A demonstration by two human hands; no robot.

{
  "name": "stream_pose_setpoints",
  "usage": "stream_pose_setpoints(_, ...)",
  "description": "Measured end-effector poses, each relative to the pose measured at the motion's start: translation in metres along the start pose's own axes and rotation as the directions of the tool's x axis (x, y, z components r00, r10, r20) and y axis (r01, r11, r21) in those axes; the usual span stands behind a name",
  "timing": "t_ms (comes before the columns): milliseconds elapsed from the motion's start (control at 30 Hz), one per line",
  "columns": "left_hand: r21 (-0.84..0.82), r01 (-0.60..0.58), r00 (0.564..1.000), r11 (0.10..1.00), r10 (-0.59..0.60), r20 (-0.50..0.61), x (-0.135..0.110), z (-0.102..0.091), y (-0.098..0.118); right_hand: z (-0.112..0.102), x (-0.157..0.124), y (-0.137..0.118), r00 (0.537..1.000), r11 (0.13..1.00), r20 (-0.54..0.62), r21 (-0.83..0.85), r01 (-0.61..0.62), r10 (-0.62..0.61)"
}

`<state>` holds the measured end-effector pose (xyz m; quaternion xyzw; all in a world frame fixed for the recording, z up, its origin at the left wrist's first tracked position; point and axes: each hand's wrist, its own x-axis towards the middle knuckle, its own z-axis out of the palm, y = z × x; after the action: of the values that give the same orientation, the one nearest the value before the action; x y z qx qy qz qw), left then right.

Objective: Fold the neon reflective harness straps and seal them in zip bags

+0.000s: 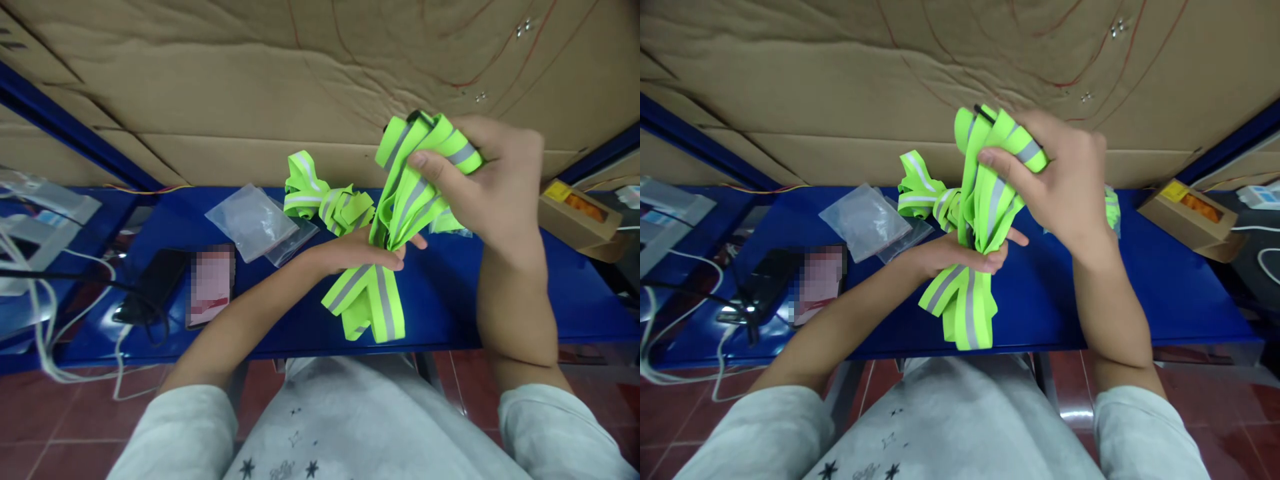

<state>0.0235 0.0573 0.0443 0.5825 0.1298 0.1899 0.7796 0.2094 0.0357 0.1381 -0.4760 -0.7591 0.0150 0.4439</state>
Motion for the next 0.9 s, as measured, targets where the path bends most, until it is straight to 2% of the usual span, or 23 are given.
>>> stream_pose_setpoints(100, 0.250, 0.052, 0.997, 0.967, -0.034, -0.076, -0.003, -0.016, 0.004, -0.001, 0.000, 0.001, 0.996, 0.991, 0.066, 0.109, -0.073, 0.066)
stream_pose_setpoints(133, 0.287, 0.057, 0.997, 0.956, -0.039, -0.067, -0.004, -0.022, 0.005, -0.001, -0.001, 0.001, 0.992, 0.980, 0.087, 0.167, -0.110, 0.096)
stream_pose_setpoints(200, 0.314, 0.040, 0.999, 0.949, -0.049, 0.019, -0.006, -0.033, 0.009, 0.002, 0.000, 0.002, 0.969, 0.923, 0.169, 0.312, -0.224, 0.178)
stream_pose_setpoints(300, 0.362, -0.015, 0.984, 0.932, -0.052, 0.173, -0.009, -0.040, 0.013, 0.007, 0.001, 0.003, 0.869, 0.719, 0.403, 0.509, -0.473, 0.286)
stream_pose_setpoints(400, 0.457, -0.074, 0.974, 0.886, -0.034, 0.224, -0.011, -0.035, 0.014, 0.014, 0.004, 0.005, 0.757, 0.514, 0.579, 0.570, -0.641, 0.302)
stream_pose_setpoints(500, 0.546, -0.142, 0.974, 0.826, 0.019, 0.225, -0.014, -0.024, 0.017, 0.024, 0.007, 0.009, 0.665, 0.406, 0.689, 0.542, -0.736, 0.287)
stream_pose_setpoints(533, 0.582, -0.156, 0.978, 0.798, 0.042, 0.204, -0.015, -0.022, 0.019, 0.027, 0.008, 0.011, 0.656, 0.386, 0.699, 0.543, -0.746, 0.284)
stream_pose_setpoints(567, 0.619, -0.159, 0.983, 0.769, 0.068, 0.169, -0.015, -0.020, 0.021, 0.030, 0.009, 0.012, 0.663, 0.378, 0.691, 0.555, -0.741, 0.287)
stream_pose_setpoints(633, 0.678, -0.144, 0.989, 0.721, 0.125, 0.078, -0.017, -0.021, 0.025, 0.032, 0.010, 0.014, 0.726, 0.416, 0.611, 0.598, -0.685, 0.317)
stream_pose_setpoints(667, 0.697, -0.140, 0.986, 0.704, 0.163, 0.034, -0.017, -0.023, 0.026, 0.031, 0.009, 0.013, 0.774, 0.471, 0.535, 0.615, -0.632, 0.338)
stream_pose_setpoints(733, 0.715, -0.132, 0.968, 0.686, 0.244, -0.055, -0.018, -0.029, 0.029, 0.025, 0.007, 0.010, 0.872, 0.656, 0.338, 0.576, -0.488, 0.353)
stream_pose_setpoints(800, 0.695, -0.126, 0.940, 0.707, 0.310, -0.145, -0.018, -0.033, 0.032, 0.015, 0.002, 0.004, 0.944, 0.847, 0.146, 0.417, -0.329, 0.295)
stream_pose_setpoints(833, 0.667, -0.123, 0.930, 0.735, 0.320, -0.181, -0.019, -0.034, 0.034, 0.010, 0.000, 0.000, 0.965, 0.914, 0.090, 0.311, -0.261, 0.245)
stream_pose_setpoints(900, 0.586, -0.107, 0.941, 0.803, 0.271, -0.200, -0.020, -0.030, 0.037, 0.002, -0.005, -0.007, 0.990, 0.983, 0.017, 0.113, -0.142, 0.141)
